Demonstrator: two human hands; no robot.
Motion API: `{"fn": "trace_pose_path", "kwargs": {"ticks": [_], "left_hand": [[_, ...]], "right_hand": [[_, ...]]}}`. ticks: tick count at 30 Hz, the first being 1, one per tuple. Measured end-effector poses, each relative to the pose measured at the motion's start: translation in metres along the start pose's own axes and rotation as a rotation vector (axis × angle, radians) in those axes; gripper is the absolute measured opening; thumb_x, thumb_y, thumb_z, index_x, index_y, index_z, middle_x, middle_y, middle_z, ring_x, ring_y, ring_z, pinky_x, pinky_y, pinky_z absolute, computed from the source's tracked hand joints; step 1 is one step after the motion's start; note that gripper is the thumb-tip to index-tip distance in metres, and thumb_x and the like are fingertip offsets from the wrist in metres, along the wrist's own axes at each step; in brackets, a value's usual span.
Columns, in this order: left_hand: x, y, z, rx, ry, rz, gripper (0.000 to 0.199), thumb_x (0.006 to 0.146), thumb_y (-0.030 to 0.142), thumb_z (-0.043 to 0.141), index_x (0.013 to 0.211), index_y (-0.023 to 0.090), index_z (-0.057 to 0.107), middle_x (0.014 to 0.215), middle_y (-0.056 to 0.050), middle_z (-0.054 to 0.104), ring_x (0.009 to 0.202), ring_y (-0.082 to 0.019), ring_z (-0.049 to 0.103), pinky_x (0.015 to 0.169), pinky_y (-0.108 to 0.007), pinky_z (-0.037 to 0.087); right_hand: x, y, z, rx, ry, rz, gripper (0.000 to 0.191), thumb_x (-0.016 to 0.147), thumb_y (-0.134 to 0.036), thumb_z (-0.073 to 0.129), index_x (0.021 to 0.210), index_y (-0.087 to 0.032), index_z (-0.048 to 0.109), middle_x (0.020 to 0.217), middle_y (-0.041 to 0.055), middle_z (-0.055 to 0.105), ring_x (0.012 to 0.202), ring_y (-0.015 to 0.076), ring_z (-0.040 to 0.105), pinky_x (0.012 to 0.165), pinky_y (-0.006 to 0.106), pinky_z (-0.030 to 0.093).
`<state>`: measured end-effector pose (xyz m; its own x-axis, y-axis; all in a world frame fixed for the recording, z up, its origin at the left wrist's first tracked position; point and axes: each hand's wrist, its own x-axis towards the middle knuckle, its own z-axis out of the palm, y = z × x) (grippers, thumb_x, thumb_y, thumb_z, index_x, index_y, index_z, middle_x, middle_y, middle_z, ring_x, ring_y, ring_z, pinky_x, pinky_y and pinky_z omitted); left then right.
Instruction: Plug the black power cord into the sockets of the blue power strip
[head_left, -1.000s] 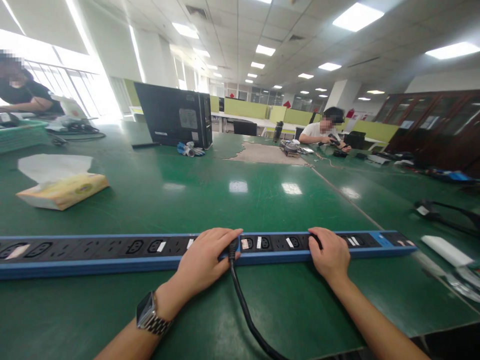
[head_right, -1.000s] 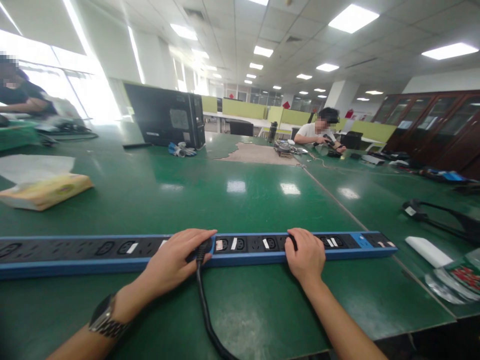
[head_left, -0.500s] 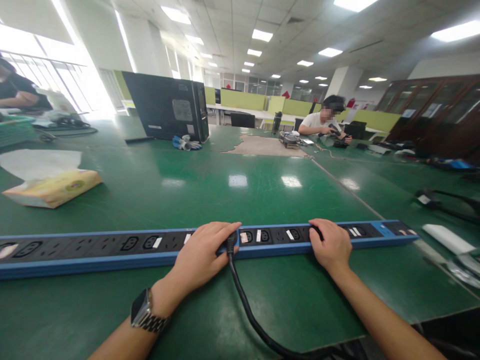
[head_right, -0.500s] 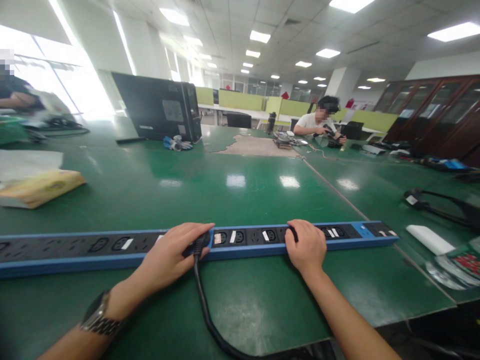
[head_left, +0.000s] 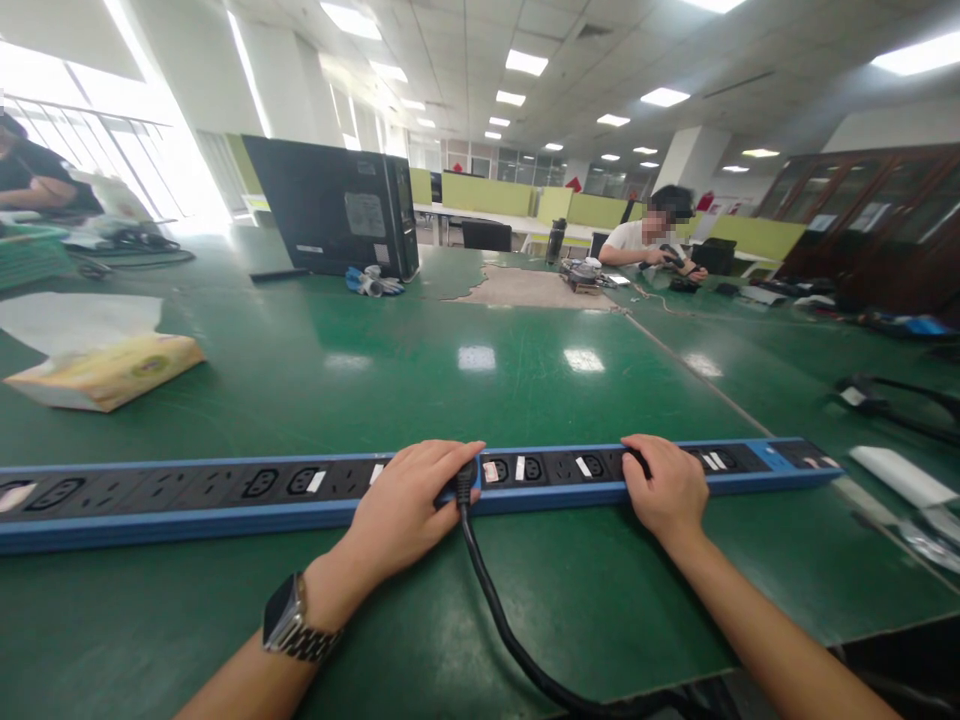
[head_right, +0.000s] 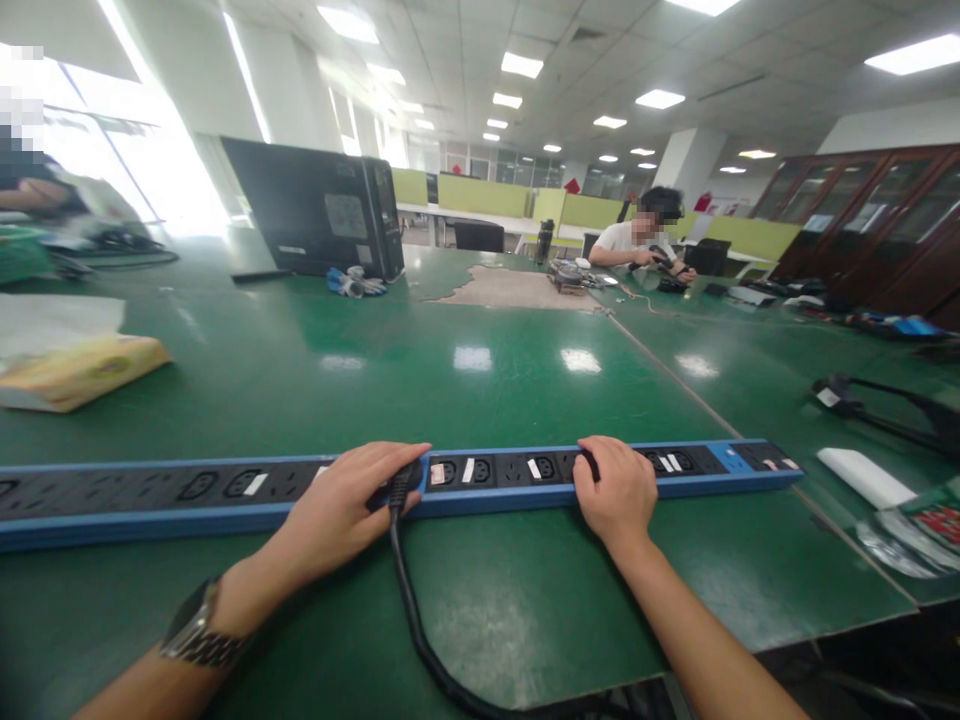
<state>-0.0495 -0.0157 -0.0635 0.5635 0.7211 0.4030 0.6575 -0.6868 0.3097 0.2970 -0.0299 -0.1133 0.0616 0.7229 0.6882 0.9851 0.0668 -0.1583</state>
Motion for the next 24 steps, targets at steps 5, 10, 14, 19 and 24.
{"fn": "trace_pose_path", "kwargs": {"ticks": [5,10,14,19,24], "left_hand": [[-0.0005,-0.0001,0.0004,0.008,0.007,-0.004,0.044,0.090,0.031,0.054,0.133,0.024,0.050,0.125,-0.006,0.063,0.116,-0.022,0.056,0.100,-0.043,0.045],[-0.0010,-0.0007,0.0002,0.008,0.010,-0.004,0.045,0.089,0.030,0.055,0.134,0.024,0.050,0.125,-0.006,0.063,0.116,-0.022,0.057,0.099,-0.042,0.046],[-0.0003,-0.0006,0.0009,0.007,0.018,-0.011,0.046,0.090,0.031,0.055,0.134,0.025,0.049,0.125,-0.006,0.063,0.115,-0.022,0.057,0.100,-0.042,0.046],[0.0000,0.0002,0.0027,0.017,0.028,0.005,0.046,0.091,0.032,0.054,0.136,0.025,0.048,0.125,-0.006,0.063,0.115,-0.022,0.057,0.099,-0.042,0.046],[-0.0005,0.0001,0.0034,0.020,0.081,0.016,0.045,0.090,0.032,0.055,0.134,0.025,0.051,0.122,-0.007,0.063,0.112,-0.022,0.059,0.097,-0.041,0.048]], "right_hand": [[-0.0002,-0.0005,-0.0003,-0.006,-0.004,0.002,0.026,0.086,-0.031,0.048,0.095,-0.019,0.069,0.100,0.0053,0.072,0.099,0.0223,0.063,0.089,0.036,0.041],[-0.0010,-0.0005,0.0004,-0.009,0.006,-0.006,0.026,0.086,-0.031,0.048,0.096,-0.019,0.069,0.100,0.0046,0.072,0.099,0.0220,0.063,0.088,0.036,0.041],[-0.0009,-0.0001,0.0003,-0.007,0.005,-0.010,0.026,0.086,-0.030,0.048,0.096,-0.019,0.069,0.100,0.0049,0.072,0.099,0.0216,0.063,0.089,0.035,0.041],[-0.0006,0.0002,0.0000,-0.012,-0.001,-0.003,0.025,0.085,-0.030,0.049,0.096,-0.019,0.069,0.100,0.0046,0.072,0.098,0.0214,0.063,0.088,0.035,0.041],[-0.0009,0.0003,0.0002,-0.016,0.007,0.002,0.025,0.085,-0.031,0.049,0.095,-0.019,0.069,0.101,0.0049,0.072,0.098,0.0221,0.063,0.089,0.036,0.041]]}}
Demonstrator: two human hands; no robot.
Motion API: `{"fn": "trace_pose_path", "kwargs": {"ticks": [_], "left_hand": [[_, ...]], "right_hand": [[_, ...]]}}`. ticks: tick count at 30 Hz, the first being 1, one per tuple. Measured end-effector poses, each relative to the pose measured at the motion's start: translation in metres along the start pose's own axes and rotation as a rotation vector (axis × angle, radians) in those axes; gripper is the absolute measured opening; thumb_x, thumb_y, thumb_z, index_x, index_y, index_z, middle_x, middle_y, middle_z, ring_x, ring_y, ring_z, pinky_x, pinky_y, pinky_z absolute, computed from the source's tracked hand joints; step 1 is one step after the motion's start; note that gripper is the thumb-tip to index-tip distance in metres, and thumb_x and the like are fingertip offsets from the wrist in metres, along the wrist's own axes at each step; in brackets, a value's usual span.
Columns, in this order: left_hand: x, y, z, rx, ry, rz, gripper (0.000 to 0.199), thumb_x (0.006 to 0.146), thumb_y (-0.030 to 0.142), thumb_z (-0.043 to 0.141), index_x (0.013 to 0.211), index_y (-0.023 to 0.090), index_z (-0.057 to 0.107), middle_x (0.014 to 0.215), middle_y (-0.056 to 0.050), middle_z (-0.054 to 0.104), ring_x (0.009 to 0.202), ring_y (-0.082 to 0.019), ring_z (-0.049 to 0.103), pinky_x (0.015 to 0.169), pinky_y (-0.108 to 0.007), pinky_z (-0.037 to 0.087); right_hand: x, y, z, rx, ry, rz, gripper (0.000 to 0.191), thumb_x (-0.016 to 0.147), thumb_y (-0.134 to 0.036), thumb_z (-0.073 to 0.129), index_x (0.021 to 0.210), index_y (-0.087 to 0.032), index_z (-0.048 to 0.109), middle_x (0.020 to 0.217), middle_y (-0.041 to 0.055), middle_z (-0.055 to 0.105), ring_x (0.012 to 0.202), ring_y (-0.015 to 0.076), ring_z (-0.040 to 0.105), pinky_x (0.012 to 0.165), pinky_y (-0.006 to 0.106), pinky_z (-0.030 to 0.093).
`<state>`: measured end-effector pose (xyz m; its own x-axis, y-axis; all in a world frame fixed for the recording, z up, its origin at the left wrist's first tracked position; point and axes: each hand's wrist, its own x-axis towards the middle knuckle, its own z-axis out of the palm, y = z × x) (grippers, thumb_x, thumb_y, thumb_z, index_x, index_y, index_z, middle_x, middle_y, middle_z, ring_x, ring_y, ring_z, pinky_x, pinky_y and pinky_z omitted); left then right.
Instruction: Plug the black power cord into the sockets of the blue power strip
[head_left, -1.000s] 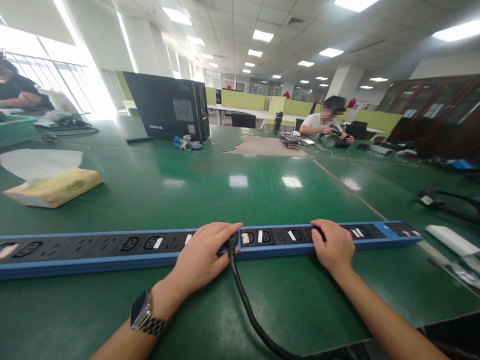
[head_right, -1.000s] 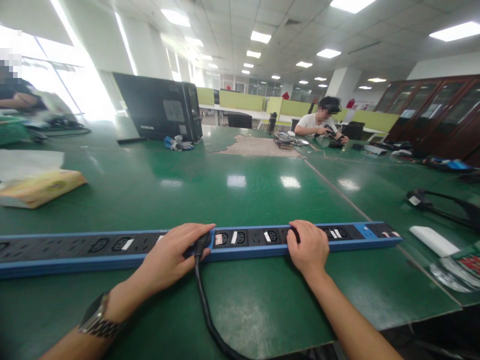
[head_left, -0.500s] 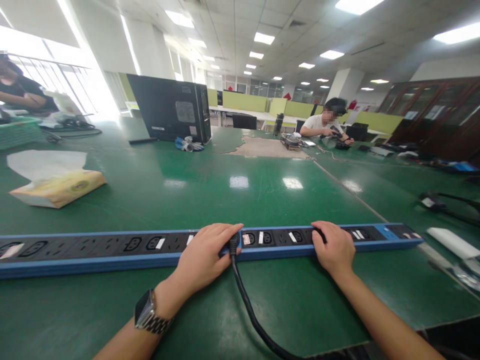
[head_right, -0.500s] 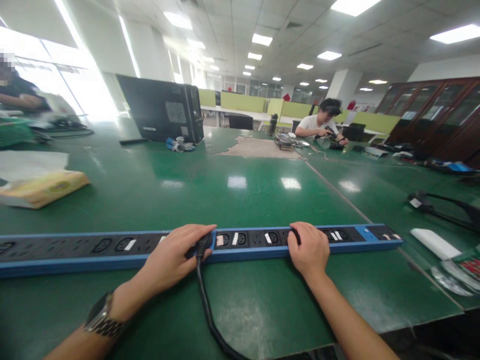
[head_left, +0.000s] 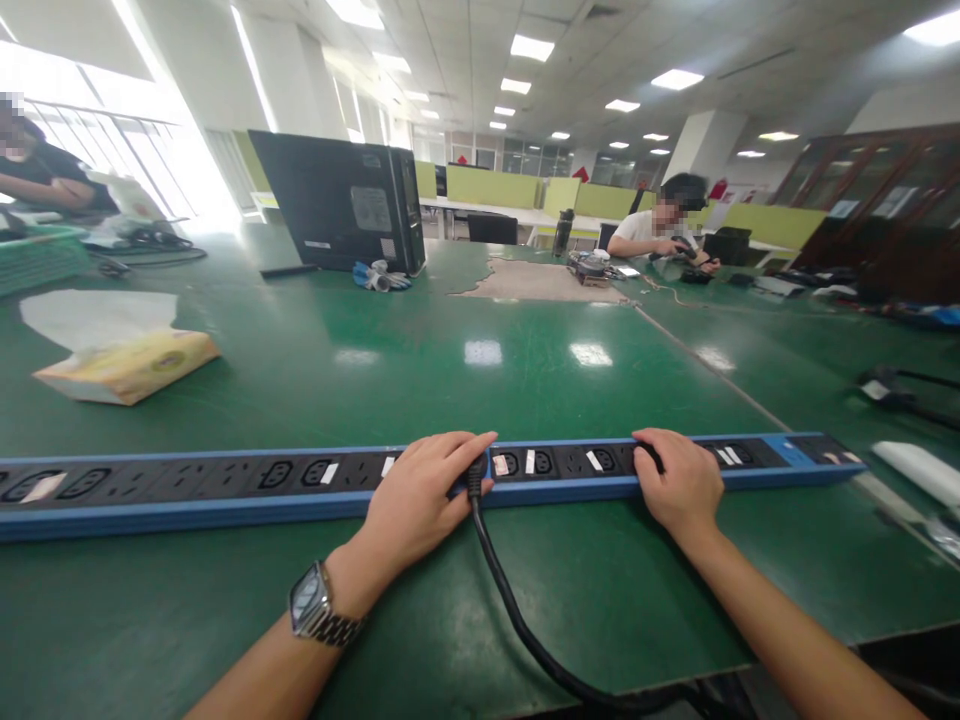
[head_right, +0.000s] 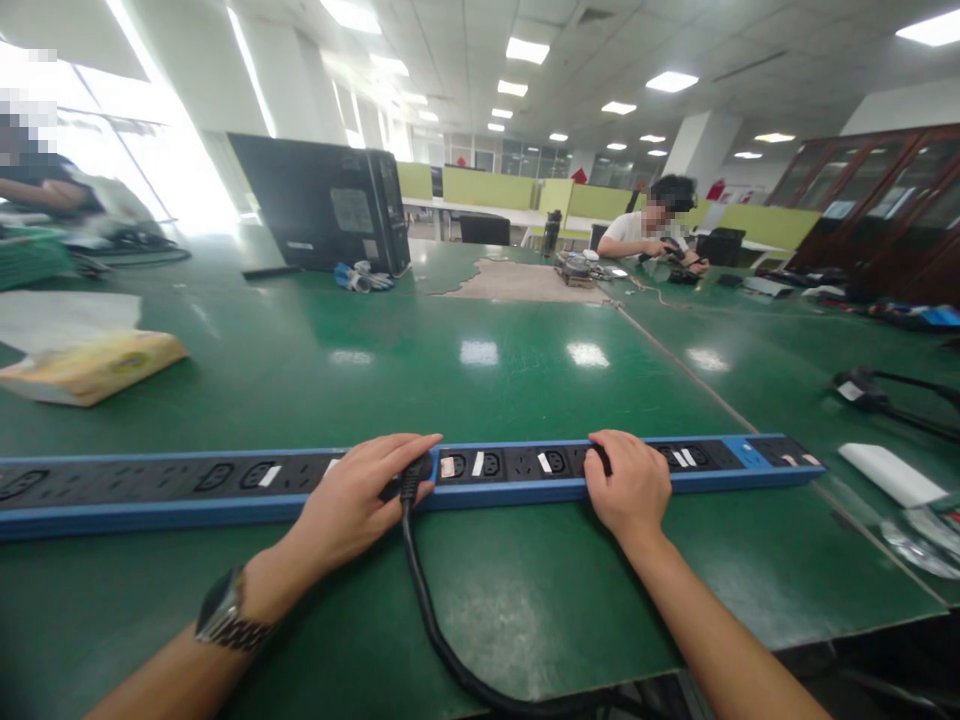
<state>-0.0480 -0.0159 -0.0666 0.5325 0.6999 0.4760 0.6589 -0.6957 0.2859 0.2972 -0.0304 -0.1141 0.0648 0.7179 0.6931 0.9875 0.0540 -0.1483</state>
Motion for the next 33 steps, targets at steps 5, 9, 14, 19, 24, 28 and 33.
{"fn": "trace_pose_path", "kwargs": {"ticks": [5,9,14,19,24,28,33], "left_hand": [[-0.001,0.001,0.007,0.015,0.058,0.004,0.036,0.090,0.033,0.056,0.124,0.023,0.059,0.113,-0.008,0.067,0.104,-0.022,0.062,0.091,-0.040,0.050],[0.001,0.004,0.005,0.019,0.150,-0.009,0.027,0.091,0.033,0.055,0.114,0.022,0.064,0.105,-0.006,0.071,0.098,-0.021,0.065,0.087,-0.039,0.050],[-0.008,-0.013,-0.038,0.067,0.566,-0.336,0.037,0.089,0.043,0.057,0.119,0.021,0.061,0.111,-0.007,0.070,0.099,-0.022,0.066,0.090,-0.036,0.051],[-0.046,-0.057,-0.070,-0.116,0.352,-0.432,0.042,0.090,0.050,0.051,0.122,0.024,0.059,0.110,-0.003,0.072,0.097,-0.020,0.068,0.091,-0.032,0.052],[-0.062,-0.069,-0.062,-0.064,0.141,-0.350,0.044,0.088,0.053,0.051,0.120,0.023,0.061,0.110,-0.005,0.072,0.094,-0.022,0.069,0.089,-0.033,0.054],[-0.059,-0.067,-0.060,0.051,0.143,-0.310,0.041,0.089,0.051,0.050,0.117,0.024,0.062,0.111,-0.006,0.071,0.096,-0.024,0.069,0.092,-0.035,0.052],[-0.065,-0.072,-0.062,0.043,0.141,-0.259,0.038,0.088,0.051,0.053,0.116,0.027,0.062,0.109,-0.004,0.071,0.093,-0.023,0.070,0.088,-0.033,0.054]], "right_hand": [[0.000,-0.001,-0.001,0.001,-0.013,0.004,0.026,0.084,-0.030,0.049,0.095,-0.019,0.069,0.101,0.0057,0.072,0.099,0.0225,0.063,0.091,0.036,0.041],[0.000,-0.001,-0.001,0.005,-0.013,0.003,0.026,0.084,-0.030,0.048,0.095,-0.019,0.069,0.101,0.0058,0.072,0.099,0.0222,0.063,0.091,0.036,0.040],[0.001,0.000,-0.002,0.001,-0.025,-0.005,0.028,0.085,-0.032,0.047,0.095,-0.019,0.069,0.100,0.0059,0.072,0.098,0.0226,0.063,0.089,0.036,0.041],[0.001,0.000,-0.002,-0.006,-0.024,0.003,0.027,0.085,-0.031,0.047,0.095,-0.019,0.069,0.099,0.0053,0.072,0.098,0.0224,0.063,0.088,0.035,0.041],[0.000,0.001,-0.001,-0.011,-0.025,-0.003,0.027,0.084,-0.031,0.048,0.095,-0.019,0.068,0.101,0.0055,0.072,0.098,0.0227,0.063,0.089,0.036,0.041],[0.000,0.001,-0.001,-0.005,-0.022,-0.009,0.027,0.085,-0.031,0.047,0.095,-0.019,0.068,0.101,0.0055,0.072,0.098,0.0224,0.063,0.089,0.036,0.041],[0.000,0.001,0.000,0.004,-0.024,-0.019,0.027,0.085,-0.031,0.046,0.096,-0.019,0.068,0.100,0.0061,0.072,0.099,0.0222,0.063,0.089,0.036,0.041]]}}
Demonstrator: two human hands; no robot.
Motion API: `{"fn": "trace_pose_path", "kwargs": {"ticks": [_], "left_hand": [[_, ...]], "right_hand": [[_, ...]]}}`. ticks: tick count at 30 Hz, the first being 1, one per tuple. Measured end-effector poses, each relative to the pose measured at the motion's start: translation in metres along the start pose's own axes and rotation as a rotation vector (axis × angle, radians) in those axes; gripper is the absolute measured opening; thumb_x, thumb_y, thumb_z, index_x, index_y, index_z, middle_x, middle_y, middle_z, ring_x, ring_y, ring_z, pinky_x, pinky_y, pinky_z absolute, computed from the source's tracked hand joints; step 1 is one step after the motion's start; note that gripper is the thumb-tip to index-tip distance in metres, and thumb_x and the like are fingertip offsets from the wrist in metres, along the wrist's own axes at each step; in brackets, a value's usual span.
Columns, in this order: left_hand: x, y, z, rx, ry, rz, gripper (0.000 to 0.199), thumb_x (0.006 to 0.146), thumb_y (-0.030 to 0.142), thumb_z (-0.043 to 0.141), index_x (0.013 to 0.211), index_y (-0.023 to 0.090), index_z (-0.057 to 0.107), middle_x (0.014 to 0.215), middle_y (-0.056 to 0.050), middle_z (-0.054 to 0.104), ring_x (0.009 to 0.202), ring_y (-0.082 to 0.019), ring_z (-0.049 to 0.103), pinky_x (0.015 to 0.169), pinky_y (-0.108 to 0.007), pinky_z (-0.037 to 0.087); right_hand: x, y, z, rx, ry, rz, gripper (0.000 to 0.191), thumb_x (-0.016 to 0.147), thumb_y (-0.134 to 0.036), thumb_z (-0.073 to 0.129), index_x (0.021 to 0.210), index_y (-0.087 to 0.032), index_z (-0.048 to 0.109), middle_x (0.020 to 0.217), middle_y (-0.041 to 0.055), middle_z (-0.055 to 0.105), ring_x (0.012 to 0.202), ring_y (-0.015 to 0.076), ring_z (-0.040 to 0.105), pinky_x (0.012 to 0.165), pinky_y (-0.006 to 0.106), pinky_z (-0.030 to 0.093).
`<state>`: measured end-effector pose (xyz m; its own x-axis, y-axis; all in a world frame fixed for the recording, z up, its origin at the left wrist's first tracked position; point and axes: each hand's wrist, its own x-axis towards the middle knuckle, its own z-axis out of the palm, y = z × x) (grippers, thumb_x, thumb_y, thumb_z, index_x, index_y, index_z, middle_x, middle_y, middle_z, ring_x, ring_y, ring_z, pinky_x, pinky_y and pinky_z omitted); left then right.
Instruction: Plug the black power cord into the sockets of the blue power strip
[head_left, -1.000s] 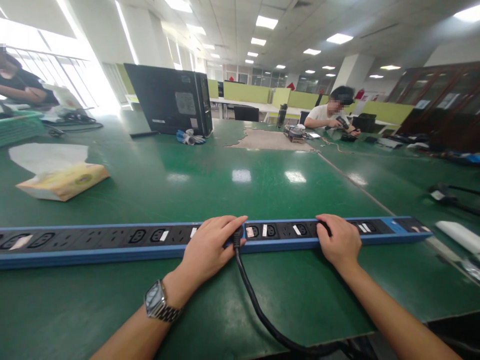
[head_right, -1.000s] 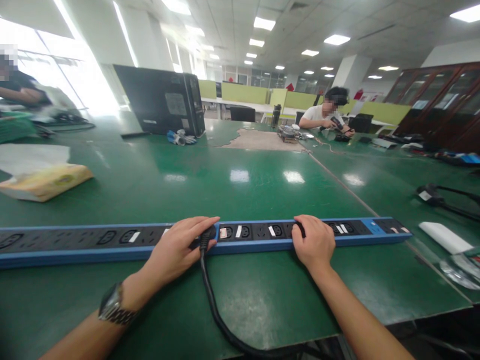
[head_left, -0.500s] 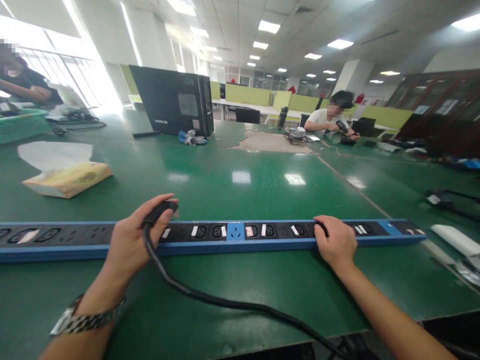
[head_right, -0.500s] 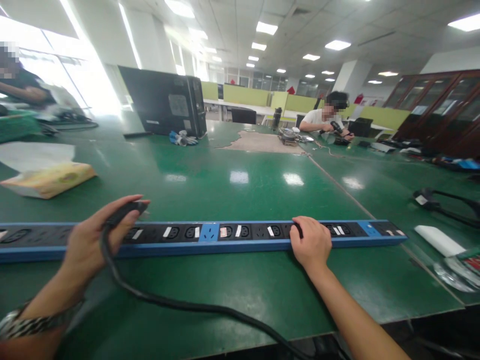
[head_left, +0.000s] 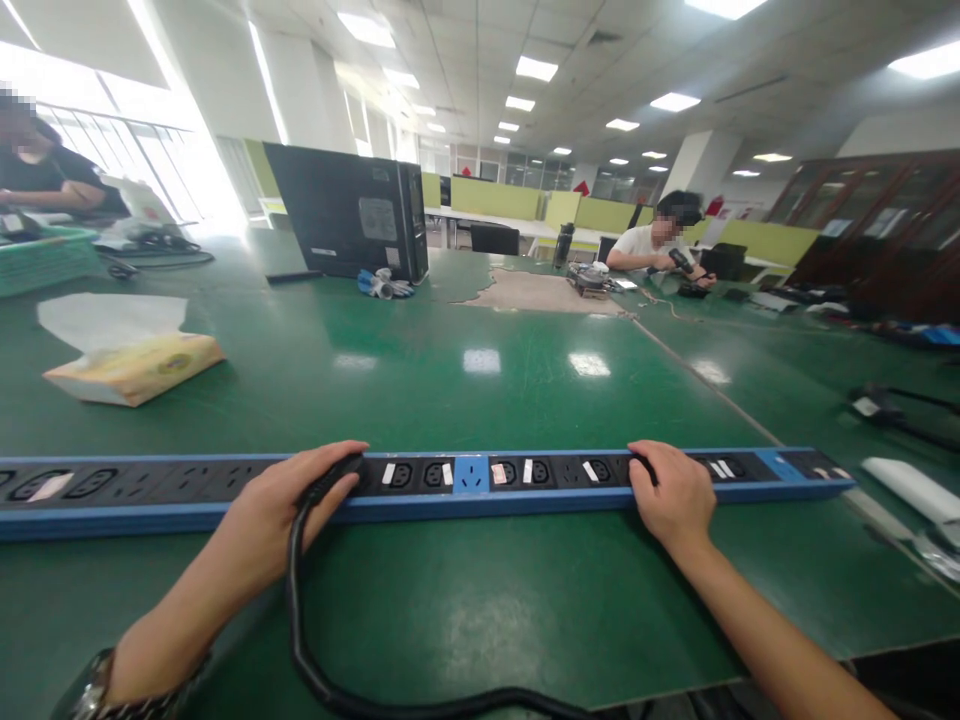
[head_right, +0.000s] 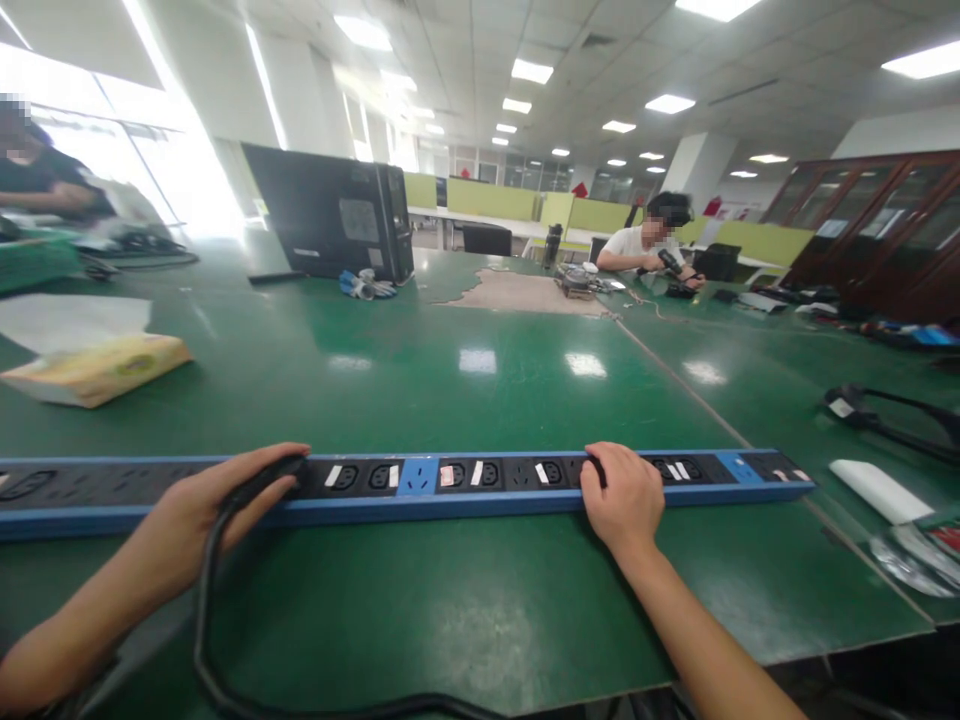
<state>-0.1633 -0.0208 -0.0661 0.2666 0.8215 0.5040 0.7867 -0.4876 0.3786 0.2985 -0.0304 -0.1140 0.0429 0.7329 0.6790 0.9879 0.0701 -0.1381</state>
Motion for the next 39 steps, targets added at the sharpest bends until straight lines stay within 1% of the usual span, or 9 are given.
{"fn": "trace_pose_path", "kwargs": {"ticks": [4,7,13,18,22,28,32,37,39], "left_hand": [[0.000,-0.003,-0.003,0.007,0.016,-0.026,0.041,0.087,0.053,0.052,0.116,0.026,0.062,0.106,-0.004,0.072,0.091,-0.023,0.070,0.086,-0.033,0.055],[0.002,-0.002,-0.004,-0.011,-0.019,-0.016,0.040,0.087,0.054,0.053,0.114,0.026,0.063,0.107,-0.004,0.072,0.093,-0.023,0.069,0.088,-0.033,0.054],[-0.001,-0.002,0.002,0.027,-0.023,0.024,0.040,0.089,0.050,0.052,0.119,0.026,0.061,0.112,-0.006,0.070,0.100,-0.023,0.066,0.094,-0.035,0.051],[-0.005,0.008,0.003,0.107,-0.049,0.089,0.040,0.089,0.048,0.051,0.121,0.026,0.061,0.119,-0.007,0.068,0.109,-0.026,0.062,0.097,-0.040,0.047],[-0.006,0.013,0.005,0.079,-0.040,0.072,0.039,0.090,0.047,0.051,0.122,0.026,0.060,0.117,-0.006,0.069,0.107,-0.024,0.063,0.096,-0.039,0.048],[-0.008,0.016,0.003,0.006,0.116,0.000,0.037,0.088,0.048,0.055,0.115,0.024,0.063,0.109,-0.005,0.070,0.099,-0.023,0.066,0.091,-0.035,0.050],[0.003,0.040,0.004,-0.024,0.248,-0.031,0.036,0.090,0.044,0.055,0.119,0.023,0.060,0.104,-0.005,0.071,0.090,-0.020,0.067,0.083,-0.032,0.051],[0.030,0.082,0.039,-0.091,0.000,0.191,0.032,0.091,0.037,0.055,0.116,0.020,0.064,0.102,-0.007,0.072,0.094,-0.021,0.066,0.082,-0.034,0.051],[0.035,0.090,0.052,-0.079,-0.035,0.209,0.032,0.091,0.033,0.054,0.119,0.020,0.063,0.104,-0.007,0.072,0.096,-0.021,0.066,0.083,-0.036,0.051]], "right_hand": [[-0.001,0.000,0.000,-0.003,0.006,0.007,0.027,0.086,-0.031,0.046,0.096,-0.019,0.068,0.101,0.0063,0.072,0.099,0.0227,0.063,0.089,0.036,0.041],[-0.001,0.000,0.000,-0.005,-0.001,0.008,0.027,0.085,-0.030,0.046,0.096,-0.019,0.068,0.101,0.0062,0.072,0.099,0.0227,0.063,0.090,0.036,0.041],[-0.001,0.001,0.001,-0.014,-0.001,0.000,0.027,0.085,-0.030,0.046,0.096,-0.018,0.068,0.101,0.0063,0.071,0.098,0.0225,0.063,0.088,0.036,0.042],[-0.002,0.002,0.002,-0.005,-0.003,0.000,0.027,0.084,-0.030,0.047,0.096,-0.019,0.068,0.101,0.0065,0.072,0.098,0.0232,0.063,0.089,0.037,0.042],[-0.001,0.001,0.001,-0.013,-0.003,0.004,0.027,0.084,-0.030,0.047,0.096,-0.019,0.068,0.101,0.0058,0.072,0.098,0.0228,0.063,0.089,0.036,0.042],[-0.001,0.000,0.000,-0.005,0.000,0.011,0.027,0.085,-0.030,0.047,0.096,-0.019,0.068,0.101,0.0058,0.072,0.099,0.0226,0.063,0.090,0.037,0.042],[-0.001,0.000,0.000,-0.006,-0.013,0.015,0.027,0.085,-0.030,0.047,0.096,-0.019,0.068,0.102,0.0061,0.071,0.100,0.0231,0.063,0.091,0.037,0.042],[-0.001,0.000,-0.001,-0.009,-0.011,0.013,0.027,0.085,-0.030,0.047,0.096,-0.018,0.068,0.102,0.0066,0.071,0.099,0.0234,0.063,0.090,0.037,0.042],[-0.001,0.000,-0.001,-0.008,-0.009,0.010,0.027,0.085,-0.030,0.047,0.097,-0.018,0.068,0.102,0.0063,0.071,0.099,0.0232,0.063,0.090,0.036,0.042]]}}
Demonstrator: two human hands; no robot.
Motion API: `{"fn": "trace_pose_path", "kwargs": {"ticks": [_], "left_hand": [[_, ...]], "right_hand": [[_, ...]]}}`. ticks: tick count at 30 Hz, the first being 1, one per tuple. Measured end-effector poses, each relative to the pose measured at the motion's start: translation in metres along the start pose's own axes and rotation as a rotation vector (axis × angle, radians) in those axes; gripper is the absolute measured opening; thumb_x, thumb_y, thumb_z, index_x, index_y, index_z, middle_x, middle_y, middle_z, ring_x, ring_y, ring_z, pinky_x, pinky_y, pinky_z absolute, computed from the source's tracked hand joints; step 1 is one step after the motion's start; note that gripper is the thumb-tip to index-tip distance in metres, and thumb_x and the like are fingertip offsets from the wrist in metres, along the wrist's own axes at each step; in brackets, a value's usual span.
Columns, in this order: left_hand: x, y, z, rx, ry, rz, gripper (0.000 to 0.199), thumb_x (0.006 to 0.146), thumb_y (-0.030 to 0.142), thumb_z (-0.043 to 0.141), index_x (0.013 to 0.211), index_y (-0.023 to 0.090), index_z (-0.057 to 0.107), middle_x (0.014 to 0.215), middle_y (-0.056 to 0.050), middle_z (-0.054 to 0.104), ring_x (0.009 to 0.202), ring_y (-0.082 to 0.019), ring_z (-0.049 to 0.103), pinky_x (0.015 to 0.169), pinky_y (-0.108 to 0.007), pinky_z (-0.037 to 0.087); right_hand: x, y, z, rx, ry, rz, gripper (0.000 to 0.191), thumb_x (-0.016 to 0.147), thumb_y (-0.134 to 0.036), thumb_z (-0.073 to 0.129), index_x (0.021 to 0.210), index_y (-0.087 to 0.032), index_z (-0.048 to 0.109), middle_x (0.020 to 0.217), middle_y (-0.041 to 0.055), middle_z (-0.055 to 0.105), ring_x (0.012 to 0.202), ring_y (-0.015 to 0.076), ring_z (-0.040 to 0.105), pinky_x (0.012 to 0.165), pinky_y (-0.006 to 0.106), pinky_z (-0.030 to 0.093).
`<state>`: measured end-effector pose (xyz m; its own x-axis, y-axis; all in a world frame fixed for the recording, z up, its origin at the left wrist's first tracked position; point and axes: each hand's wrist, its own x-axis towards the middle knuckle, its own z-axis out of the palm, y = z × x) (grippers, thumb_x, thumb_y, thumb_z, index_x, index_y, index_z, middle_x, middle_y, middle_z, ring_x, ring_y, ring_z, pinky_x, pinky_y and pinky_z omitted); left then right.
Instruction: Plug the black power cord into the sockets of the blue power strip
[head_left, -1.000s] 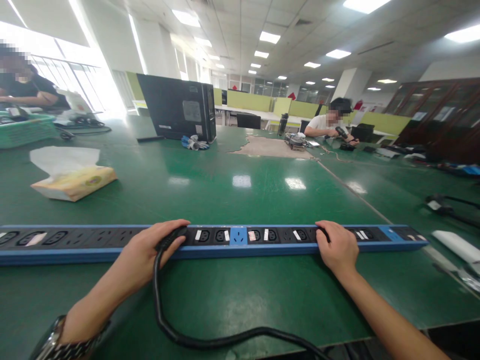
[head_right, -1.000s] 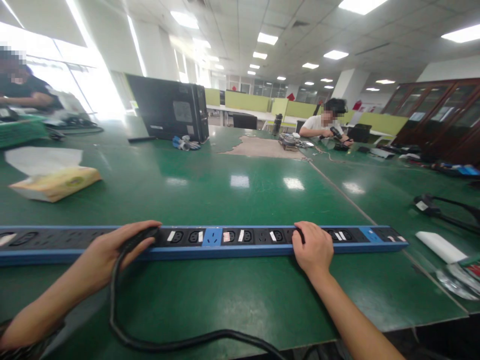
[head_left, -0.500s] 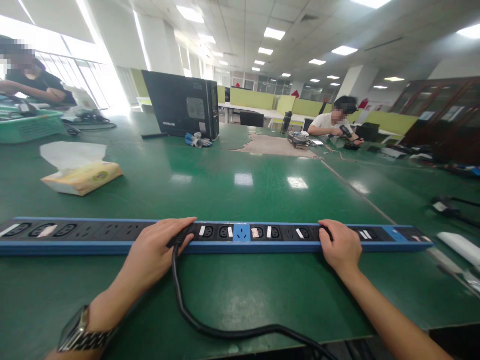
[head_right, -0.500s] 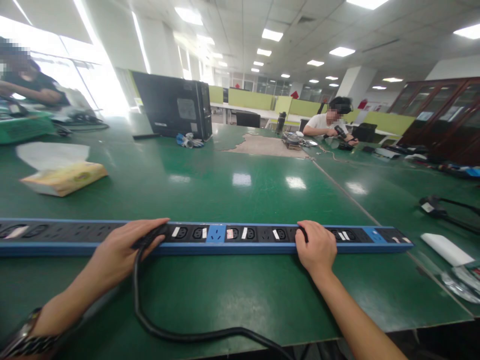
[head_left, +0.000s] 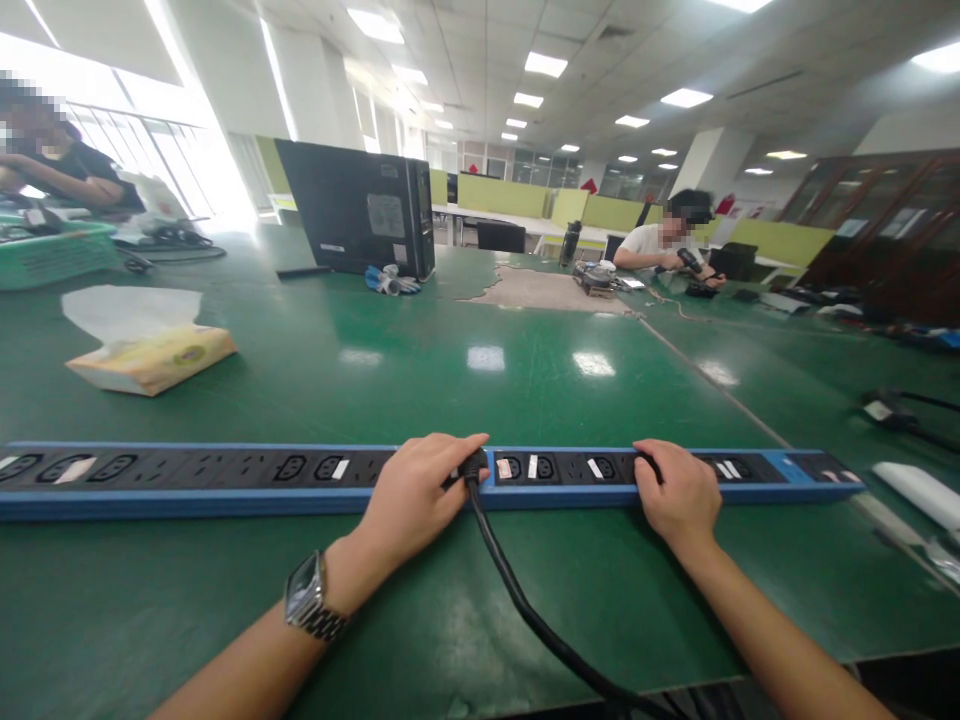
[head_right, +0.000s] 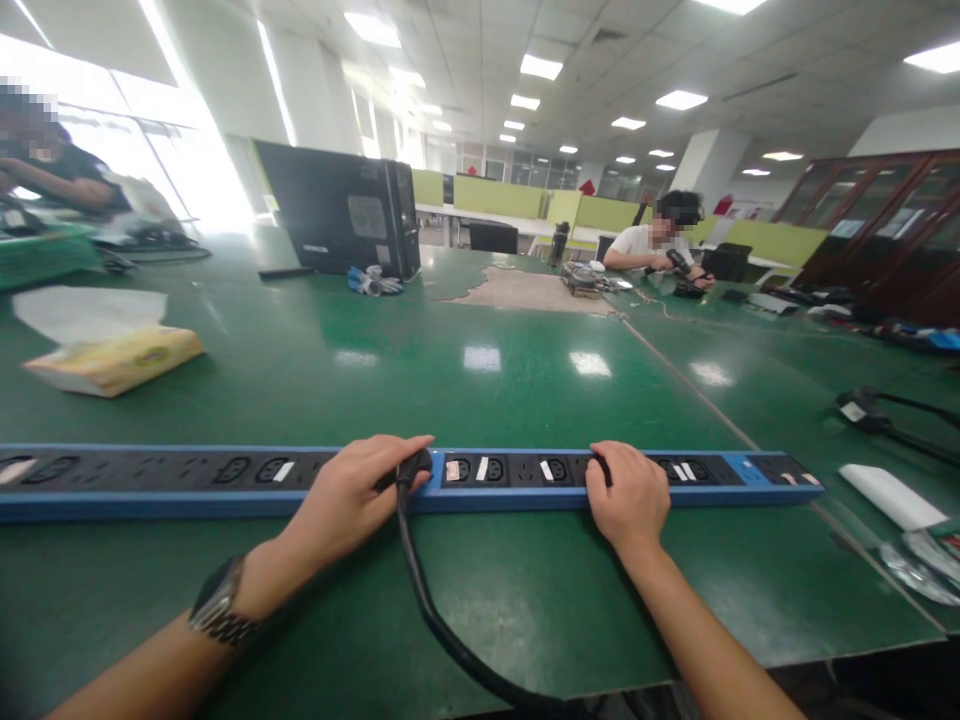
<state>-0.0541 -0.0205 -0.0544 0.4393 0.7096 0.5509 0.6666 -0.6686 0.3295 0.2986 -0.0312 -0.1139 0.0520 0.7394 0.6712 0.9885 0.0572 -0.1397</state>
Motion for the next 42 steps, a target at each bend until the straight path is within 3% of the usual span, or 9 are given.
{"fn": "trace_pose_path", "kwargs": {"ticks": [10,15,20,23,26,29,31,35,42], "left_hand": [[0.001,-0.002,0.005,0.062,-0.139,0.037,0.035,0.091,0.025,0.054,0.125,0.023,0.059,0.117,-0.005,0.069,0.106,-0.022,0.062,0.088,-0.039,0.050],[0.000,0.000,0.012,0.147,-0.132,0.045,0.038,0.090,0.024,0.055,0.127,0.021,0.057,0.115,-0.006,0.069,0.106,-0.023,0.061,0.088,-0.041,0.049],[0.000,-0.005,0.007,0.153,-0.142,0.076,0.040,0.088,0.021,0.055,0.128,0.022,0.056,0.117,-0.005,0.068,0.105,-0.024,0.061,0.085,-0.041,0.050],[0.009,0.006,0.006,0.011,-0.012,0.014,0.033,0.089,0.020,0.053,0.122,0.021,0.060,0.112,-0.005,0.070,0.101,-0.021,0.064,0.084,-0.036,0.051],[0.026,0.032,0.017,-0.075,0.077,-0.003,0.032,0.090,0.025,0.054,0.121,0.021,0.060,0.107,-0.005,0.071,0.097,-0.020,0.064,0.085,-0.035,0.050],[0.044,0.059,0.039,-0.039,-0.116,0.098,0.034,0.088,0.026,0.057,0.122,0.023,0.060,0.104,-0.003,0.072,0.094,-0.022,0.065,0.080,-0.037,0.050],[0.052,0.070,0.055,-0.053,-0.171,0.070,0.033,0.089,0.028,0.057,0.122,0.023,0.060,0.101,-0.003,0.072,0.092,-0.022,0.064,0.079,-0.036,0.050],[0.056,0.074,0.072,-0.078,-0.160,0.007,0.031,0.090,0.033,0.057,0.119,0.026,0.061,0.100,-0.002,0.072,0.091,-0.022,0.064,0.079,-0.037,0.049],[0.051,0.073,0.076,-0.157,-0.095,-0.007,0.030,0.086,0.030,0.062,0.117,0.028,0.063,0.105,0.000,0.071,0.100,-0.021,0.062,0.086,-0.037,0.046]], "right_hand": [[0.001,-0.003,-0.001,0.011,0.008,0.009,0.025,0.085,-0.030,0.049,0.095,-0.018,0.069,0.101,0.0056,0.072,0.098,0.0231,0.064,0.089,0.036,0.042],[0.001,-0.003,-0.002,0.017,0.013,0.009,0.025,0.085,-0.029,0.049,0.095,-0.018,0.069,0.101,0.0054,0.071,0.099,0.0227,0.064,0.090,0.036,0.042],[0.001,-0.003,-0.002,0.018,0.004,0.016,0.025,0.085,-0.029,0.049,0.095,-0.017,0.069,0.100,0.0061,0.072,0.099,0.0227,0.063,0.090,0.035,0.042],[0.002,-0.004,-0.002,0.017,0.001,0.020,0.026,0.085,-0.029,0.048,0.095,-0.018,0.069,0.100,0.0060,0.072,0.099,0.0227,0.063,0.090,0.035,0.042],[0.002,-0.004,-0.002,0.016,0.004,0.025,0.026,0.085,-0.029,0.048,0.095,-0.018,0.069,0.101,0.0058,0.072,0.100,0.0229,0.063,0.090,0.036,0.041],[0.002,-0.004,-0.002,0.004,0.005,0.029,0.026,0.085,-0.029,0.048,0.096,-0.018,0.069,0.101,0.0060,0.072,0.100,0.0233,0.063,0.089,0.037,0.041],[0.002,-0.004,-0.002,0.005,0.001,0.020,0.026,0.085,-0.029,0.048,0.096,-0.018,0.069,0.101,0.0062,0.072,0.099,0.0231,0.063,0.090,0.037,0.041],[0.002,-0.003,-0.001,0.021,0.004,0.007,0.025,0.085,-0.029,0.049,0.096,-0.018,0.069,0.101,0.0058,0.072,0.099,0.0222,0.063,0.090,0.036,0.041],[0.001,-0.002,-0.001,0.012,-0.004,0.021,0.026,0.085,-0.030,0.049,0.097,-0.019,0.068,0.101,0.0050,0.071,0.100,0.0227,0.063,0.090,0.036,0.040]]}}
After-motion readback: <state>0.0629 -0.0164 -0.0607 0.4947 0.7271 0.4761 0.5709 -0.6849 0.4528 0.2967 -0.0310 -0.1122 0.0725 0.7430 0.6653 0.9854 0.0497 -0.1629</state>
